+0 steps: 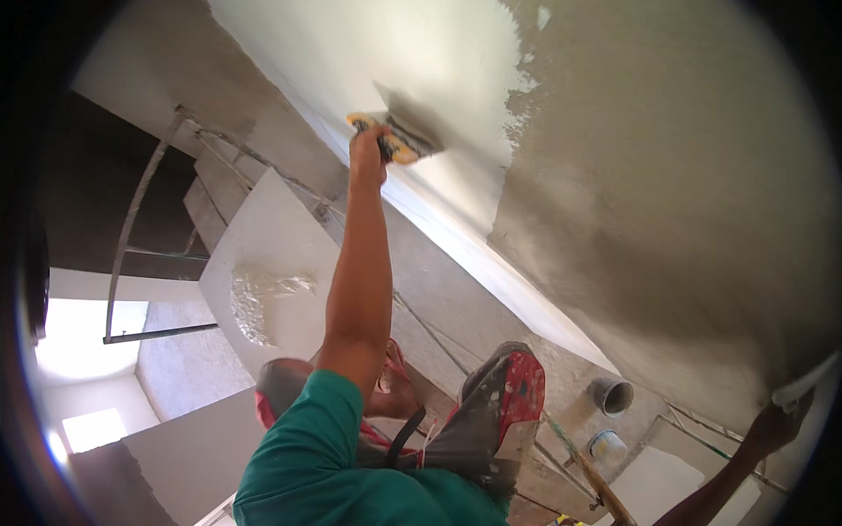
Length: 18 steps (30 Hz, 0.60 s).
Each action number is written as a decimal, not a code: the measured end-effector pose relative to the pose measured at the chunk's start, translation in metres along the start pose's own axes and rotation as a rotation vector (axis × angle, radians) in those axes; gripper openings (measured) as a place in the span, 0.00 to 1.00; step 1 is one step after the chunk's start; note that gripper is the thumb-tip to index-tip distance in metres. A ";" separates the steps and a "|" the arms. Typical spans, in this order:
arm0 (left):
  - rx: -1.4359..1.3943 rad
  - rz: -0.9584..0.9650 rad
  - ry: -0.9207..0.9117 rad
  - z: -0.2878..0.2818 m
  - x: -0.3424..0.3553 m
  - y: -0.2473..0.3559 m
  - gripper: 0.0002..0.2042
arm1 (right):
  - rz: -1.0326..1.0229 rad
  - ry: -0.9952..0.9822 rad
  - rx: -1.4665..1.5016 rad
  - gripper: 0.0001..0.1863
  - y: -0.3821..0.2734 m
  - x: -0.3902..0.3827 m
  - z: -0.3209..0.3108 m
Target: The person applies plaster to a ceiling using a trowel and a hawk. They repeatedly scoop plaster from the hawk and spread it across the ceiling surface in smooth strokes.
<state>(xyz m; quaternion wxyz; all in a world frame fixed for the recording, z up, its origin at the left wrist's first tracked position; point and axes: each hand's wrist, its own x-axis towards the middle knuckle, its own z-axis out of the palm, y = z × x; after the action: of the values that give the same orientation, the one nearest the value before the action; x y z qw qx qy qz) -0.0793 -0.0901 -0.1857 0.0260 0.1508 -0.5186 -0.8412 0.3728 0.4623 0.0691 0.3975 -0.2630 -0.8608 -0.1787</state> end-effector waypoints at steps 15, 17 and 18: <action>0.120 0.304 -0.219 0.115 -0.132 0.235 0.07 | 0.029 -0.075 0.137 0.21 -0.044 0.007 -0.009; 0.026 0.243 -0.241 0.059 -0.116 0.175 0.08 | 0.058 -0.057 0.079 0.21 -0.037 0.005 -0.006; 0.000 0.185 -0.175 0.025 -0.101 0.133 0.09 | 0.082 -0.041 0.085 0.21 -0.037 0.003 -0.001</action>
<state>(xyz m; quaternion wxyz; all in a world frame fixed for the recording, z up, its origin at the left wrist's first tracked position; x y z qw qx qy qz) -0.0050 -0.1098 -0.0350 0.0581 0.0285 -0.5308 -0.8450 0.3494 0.4332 0.0685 0.3976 -0.2846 -0.8640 -0.1199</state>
